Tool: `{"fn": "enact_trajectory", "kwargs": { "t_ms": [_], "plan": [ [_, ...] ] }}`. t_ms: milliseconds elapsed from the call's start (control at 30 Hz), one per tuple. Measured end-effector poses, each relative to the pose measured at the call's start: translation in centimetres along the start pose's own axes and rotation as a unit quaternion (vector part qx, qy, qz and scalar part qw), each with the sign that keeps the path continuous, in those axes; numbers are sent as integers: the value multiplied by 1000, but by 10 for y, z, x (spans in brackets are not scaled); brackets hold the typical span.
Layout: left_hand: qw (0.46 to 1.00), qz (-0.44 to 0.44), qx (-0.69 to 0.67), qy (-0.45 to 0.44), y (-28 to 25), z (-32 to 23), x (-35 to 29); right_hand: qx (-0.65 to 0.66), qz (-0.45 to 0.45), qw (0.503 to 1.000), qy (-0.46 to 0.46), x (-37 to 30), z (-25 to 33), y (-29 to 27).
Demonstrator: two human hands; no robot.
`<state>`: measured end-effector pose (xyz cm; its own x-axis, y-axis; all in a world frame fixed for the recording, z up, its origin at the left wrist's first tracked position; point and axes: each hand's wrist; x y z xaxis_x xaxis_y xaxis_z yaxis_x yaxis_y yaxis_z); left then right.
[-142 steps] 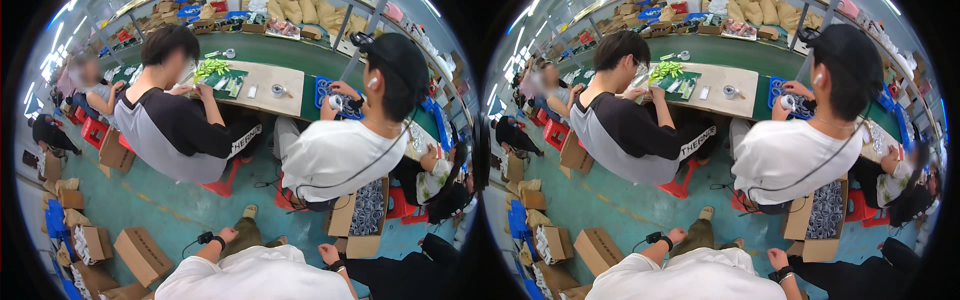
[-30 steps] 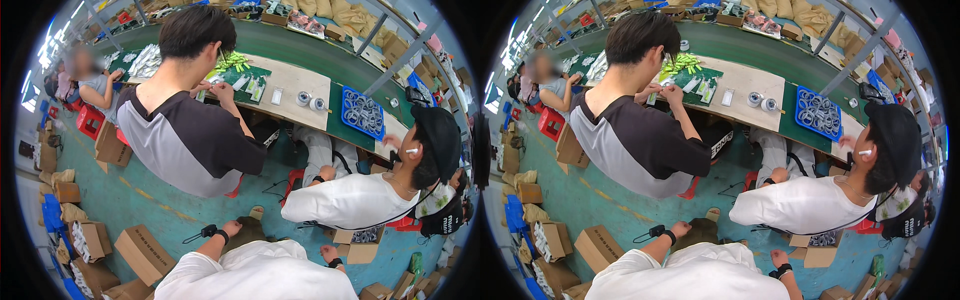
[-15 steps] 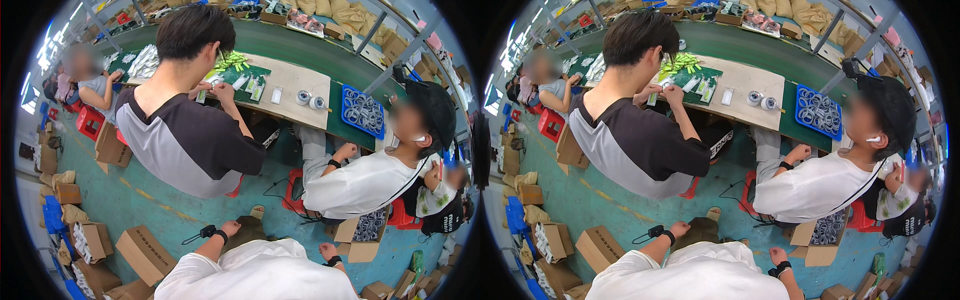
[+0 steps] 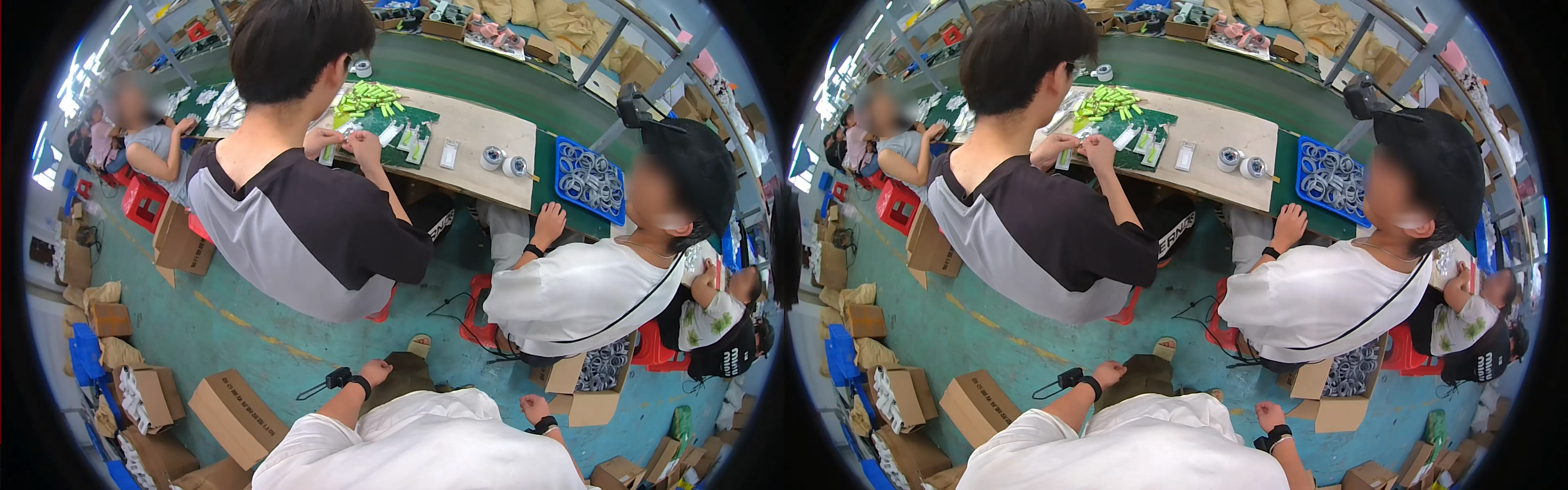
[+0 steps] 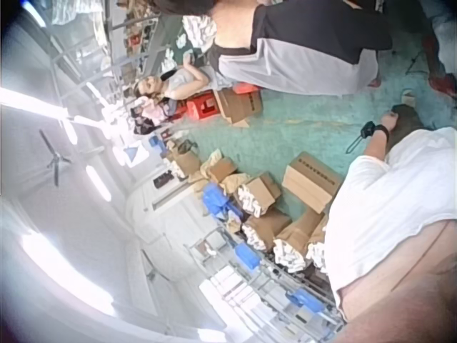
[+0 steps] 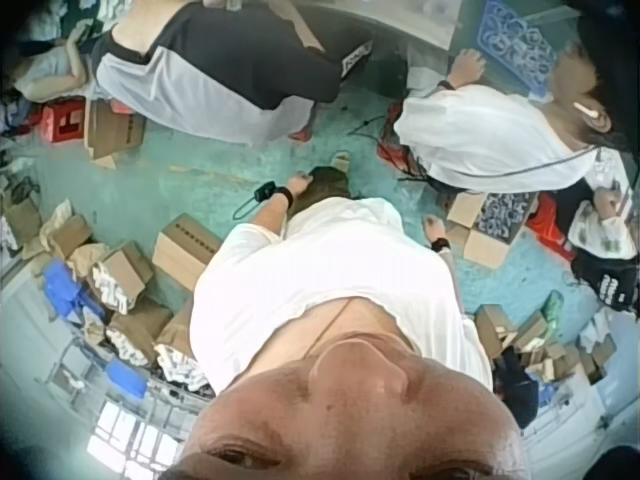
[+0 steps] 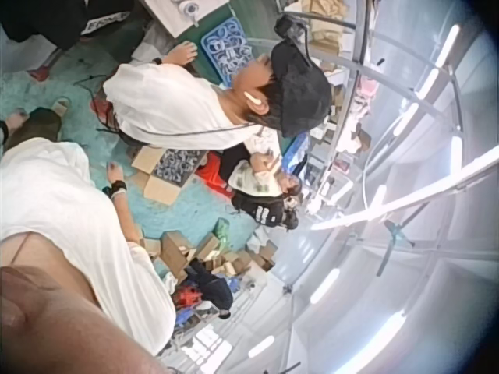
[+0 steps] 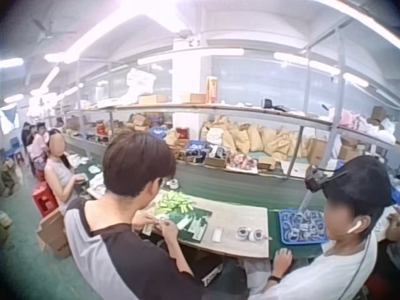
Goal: Assembling electronic modules by connecting circuit boards, wires, and housing components.
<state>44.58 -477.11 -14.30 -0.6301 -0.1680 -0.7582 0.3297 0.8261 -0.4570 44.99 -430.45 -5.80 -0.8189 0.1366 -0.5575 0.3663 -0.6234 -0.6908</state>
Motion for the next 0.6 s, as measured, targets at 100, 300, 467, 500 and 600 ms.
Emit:
{"fn": "enact_trajectory", "kwargs": {
  "t_ms": [100, 300, 467, 500, 600],
  "plan": [
    [1000, -1, -8, -6, 4, 3, 2, 4, -2, 1000, -1, 0, -4, 0],
    [999, -18, -29, 1, 5, 17, -5, -20, 49, 990, -131, -14, 115, -18],
    [994, -52, -73, 55, -13, -23, -32, 157, 141, 946, -247, 24, 252, 0],
    [990, -60, -100, 79, -21, -47, -35, 183, 122, 930, -295, 48, 267, 13],
    [969, -53, -209, 121, -51, -108, -57, 233, 58, 910, -339, 78, 357, 17]
  ]
}}
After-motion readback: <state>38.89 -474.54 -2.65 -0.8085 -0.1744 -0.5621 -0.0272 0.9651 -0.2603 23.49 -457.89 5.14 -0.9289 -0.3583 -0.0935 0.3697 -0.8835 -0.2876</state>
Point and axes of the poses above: each hand's wrist, its own x-axis towards the middle knuckle, its own y-axis out of the palm, z = x × y, and after that the axes turned 7 degrees about -z, right-handed
